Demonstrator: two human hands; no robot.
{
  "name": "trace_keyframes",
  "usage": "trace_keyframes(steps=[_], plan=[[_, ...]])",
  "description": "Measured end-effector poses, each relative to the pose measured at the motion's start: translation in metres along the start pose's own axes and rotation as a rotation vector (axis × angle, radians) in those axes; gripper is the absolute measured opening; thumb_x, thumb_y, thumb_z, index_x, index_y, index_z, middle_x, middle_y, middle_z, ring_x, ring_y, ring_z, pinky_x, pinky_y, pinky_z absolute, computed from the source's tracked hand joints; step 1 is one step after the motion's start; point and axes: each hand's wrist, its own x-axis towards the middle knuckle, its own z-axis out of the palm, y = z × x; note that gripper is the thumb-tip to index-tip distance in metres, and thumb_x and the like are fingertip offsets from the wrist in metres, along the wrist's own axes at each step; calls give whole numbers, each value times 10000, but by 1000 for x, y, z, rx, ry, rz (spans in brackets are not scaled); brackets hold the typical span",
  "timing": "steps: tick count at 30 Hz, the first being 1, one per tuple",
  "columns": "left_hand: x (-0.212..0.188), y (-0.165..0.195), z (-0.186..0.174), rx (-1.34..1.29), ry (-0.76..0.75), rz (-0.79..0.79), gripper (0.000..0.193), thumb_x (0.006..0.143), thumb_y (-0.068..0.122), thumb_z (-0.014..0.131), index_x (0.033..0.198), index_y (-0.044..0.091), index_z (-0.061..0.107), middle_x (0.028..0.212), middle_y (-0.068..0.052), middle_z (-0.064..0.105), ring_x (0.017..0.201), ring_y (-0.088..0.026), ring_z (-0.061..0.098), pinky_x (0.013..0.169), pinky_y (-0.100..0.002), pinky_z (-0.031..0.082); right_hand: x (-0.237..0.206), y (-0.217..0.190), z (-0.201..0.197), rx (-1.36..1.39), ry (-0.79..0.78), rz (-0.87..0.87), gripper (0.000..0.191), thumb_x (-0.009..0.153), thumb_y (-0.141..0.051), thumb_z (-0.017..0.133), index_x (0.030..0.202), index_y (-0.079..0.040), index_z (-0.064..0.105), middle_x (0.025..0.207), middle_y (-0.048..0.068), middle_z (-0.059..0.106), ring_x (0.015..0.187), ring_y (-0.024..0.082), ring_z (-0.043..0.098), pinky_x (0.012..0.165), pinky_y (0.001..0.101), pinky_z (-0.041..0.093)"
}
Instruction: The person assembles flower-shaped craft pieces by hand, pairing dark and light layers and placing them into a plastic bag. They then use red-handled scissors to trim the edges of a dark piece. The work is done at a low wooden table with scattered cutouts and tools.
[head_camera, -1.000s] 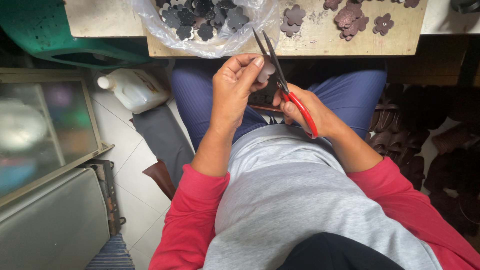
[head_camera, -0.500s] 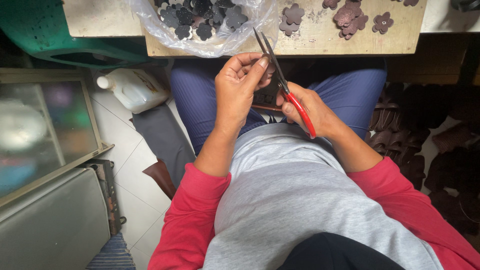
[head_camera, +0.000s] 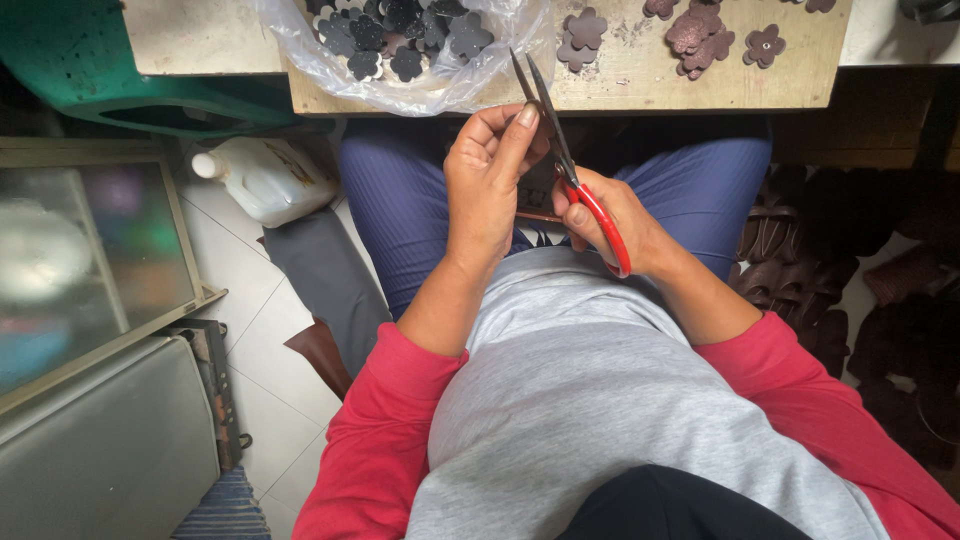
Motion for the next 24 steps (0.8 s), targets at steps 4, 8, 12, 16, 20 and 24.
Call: trace_keyframes(steps=[4,8,12,16,20,24], plan=[[-1,-2,4,-17,9,19,228,1017,203,696,1098,-5,649,888,-67,703,750,-75,630,676,-215,508,2,0,1,26,-3,-13,727,923,-822,444,973,-103,540,678,-17,525,585,96,573,547,253,493],[-2,-7,7,-75,35,37,218,1009,189,701,1093,-2,636,927,-70,709,811,-87,655,741,-234,544,2,0,1,11,7,-2,747,910,-844,432,964,-105,536,674,-16,533,582,95,581,547,252,500],[-3,-15,9,-44,70,82,213,1013,181,706,1091,-4,637,939,-69,708,834,-89,656,762,-235,543,1,0,1,-17,36,26,773,882,-866,431,940,-102,536,663,-11,542,568,101,589,528,257,490],[-4,-24,14,-57,107,120,201,1024,175,698,1094,-1,630,961,-66,705,855,-85,655,777,-233,541,0,1,5,-20,60,49,793,856,-883,428,930,-100,531,673,-7,542,556,102,588,508,260,483],[-8,-27,18,-86,123,124,188,1036,173,684,1106,11,619,936,-57,689,811,-75,632,723,-224,520,1,2,8,-10,76,21,803,857,-893,425,948,-102,530,693,-8,547,568,96,592,522,255,489],[-12,-29,24,-141,134,142,182,1037,171,682,1103,19,608,930,-47,678,791,-63,612,696,-216,507,1,3,10,4,92,-8,801,867,-890,439,958,-99,531,713,-11,556,588,95,593,537,251,491]])
